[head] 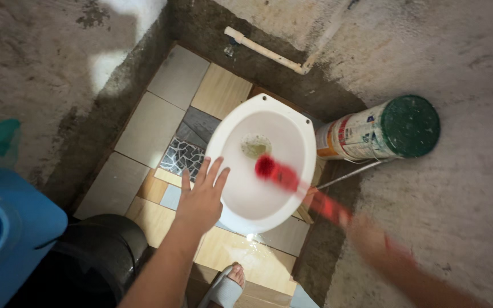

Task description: The person cleans a toilet by applying cleaning liquid from a purple bottle and scrubbing the bowl with a blue brush and a larger red brush.

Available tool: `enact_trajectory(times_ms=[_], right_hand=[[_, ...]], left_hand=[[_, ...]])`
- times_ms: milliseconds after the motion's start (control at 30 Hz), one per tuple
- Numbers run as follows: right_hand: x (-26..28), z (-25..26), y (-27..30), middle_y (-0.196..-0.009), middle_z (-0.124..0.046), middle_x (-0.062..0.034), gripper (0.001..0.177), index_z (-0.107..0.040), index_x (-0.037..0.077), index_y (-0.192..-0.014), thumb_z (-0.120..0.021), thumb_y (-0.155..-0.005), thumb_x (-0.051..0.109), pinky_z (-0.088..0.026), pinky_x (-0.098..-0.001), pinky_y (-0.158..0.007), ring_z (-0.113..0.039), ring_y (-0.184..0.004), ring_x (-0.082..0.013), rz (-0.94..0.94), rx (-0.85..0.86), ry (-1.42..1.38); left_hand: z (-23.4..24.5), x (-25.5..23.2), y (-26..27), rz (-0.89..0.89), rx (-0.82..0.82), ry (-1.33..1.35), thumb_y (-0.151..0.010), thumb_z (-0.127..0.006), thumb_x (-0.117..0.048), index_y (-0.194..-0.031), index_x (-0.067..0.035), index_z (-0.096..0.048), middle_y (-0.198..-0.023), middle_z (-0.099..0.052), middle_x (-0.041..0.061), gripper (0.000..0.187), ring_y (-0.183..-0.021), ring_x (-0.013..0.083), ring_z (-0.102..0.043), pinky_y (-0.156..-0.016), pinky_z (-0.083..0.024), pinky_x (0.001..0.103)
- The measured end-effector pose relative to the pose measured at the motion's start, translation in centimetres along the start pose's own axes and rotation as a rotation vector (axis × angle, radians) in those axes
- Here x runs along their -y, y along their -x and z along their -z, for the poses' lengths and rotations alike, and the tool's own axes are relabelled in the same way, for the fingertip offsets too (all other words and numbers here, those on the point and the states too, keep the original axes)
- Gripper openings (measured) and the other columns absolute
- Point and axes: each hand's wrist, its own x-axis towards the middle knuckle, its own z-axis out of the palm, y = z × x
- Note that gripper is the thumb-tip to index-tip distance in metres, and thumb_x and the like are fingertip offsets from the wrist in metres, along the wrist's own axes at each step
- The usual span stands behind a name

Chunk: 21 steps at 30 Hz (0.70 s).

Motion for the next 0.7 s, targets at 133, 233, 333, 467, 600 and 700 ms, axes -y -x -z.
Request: enact_trajectory(times_ms=[133,233,333,467,600,700], right_hand=[[-4.5,3.9,-0.5,-0.112,-0.064,-0.0227,0.071,-0.02,0.005,-0.156,-0.05,-0.092,0.012,-0.054,-0.0395,-0.076,-0.064,-0.093,-0.0307,-0.063,-0.128,0.176],[-3.5,-1.1,0.9,-0.113,-0.064,-0.0227,0.072,-0.019,0.005,-0.156,-0.051,-0.092,0.013,-0.054,-0.0394,-0.077,-0.064,-0.095,-0.0309,-0.035,-0.088,0.14],[0.8,-7.5,2.9,-0.114,-0.065,-0.0228,0.073,-0.018,0.005,-0.156,-0.051,-0.092,0.013,-0.054,-0.0393,-0.079,-0.064,-0.096,-0.0311,0.043,-0.007,0.054],[3.2,-11.6,6.5,-0.114,-0.065,-0.0229,0.075,-0.016,0.006,-0.157,-0.052,-0.091,0.014,-0.054,-0.0392,-0.081,-0.064,-0.098,-0.0313,0.11,0.071,0.032],[-0.1,-9.0,7.4,-0.115,-0.065,-0.023,0.077,-0.015,0.006,-0.157,-0.053,-0.091,0.015,-0.054,-0.0391,-0.083,-0.065,-0.1,-0.0315,0.043,-0.02,0.167],[-4.1,-2.1,5.4,-0.116,-0.065,-0.023,0.078,-0.014,0.007,-0.158,-0.053,-0.091,0.015,-0.054,-0.0391,-0.085,-0.065,-0.101,-0.0317,-0.049,-0.157,0.338]], left_hand=[[0.8,-0.5,0.3,0.013,0.023,0.082,-0.079,-0.067,-0.011,-0.156,-0.02,-0.033,-0.17,-0.015,0.001,0.084,-0.153,0.0226,-0.011,-0.118,-0.015,0.065],[1.3,0.0,1.9,-0.072,-0.108,0.045,-0.079,-0.066,-0.01,-0.151,-0.016,-0.036,-0.163,-0.02,0.006,0.077,-0.153,0.0272,-0.018,-0.114,-0.02,0.068],[1.9,0.3,2.7,-0.054,-0.024,0.151,-0.079,-0.066,-0.011,-0.152,-0.02,-0.04,-0.166,-0.021,0.006,0.079,-0.151,0.0264,-0.019,-0.114,-0.019,0.069],[1.4,-0.6,2.7,-0.026,0.012,0.171,-0.081,-0.065,-0.01,-0.149,-0.018,-0.038,-0.163,-0.021,0.004,0.073,-0.153,0.0239,-0.018,-0.116,-0.018,0.068],[0.0,-1.2,3.2,-0.054,0.054,0.129,-0.082,-0.066,-0.012,-0.151,-0.017,-0.035,-0.164,-0.018,0.004,0.076,-0.153,0.023,-0.015,-0.118,-0.016,0.066],[0.0,-1.3,3.3,-0.063,0.099,0.094,-0.082,-0.066,-0.012,-0.151,-0.018,-0.034,-0.164,-0.015,0.004,0.077,-0.153,0.0227,-0.013,-0.117,-0.015,0.065]])
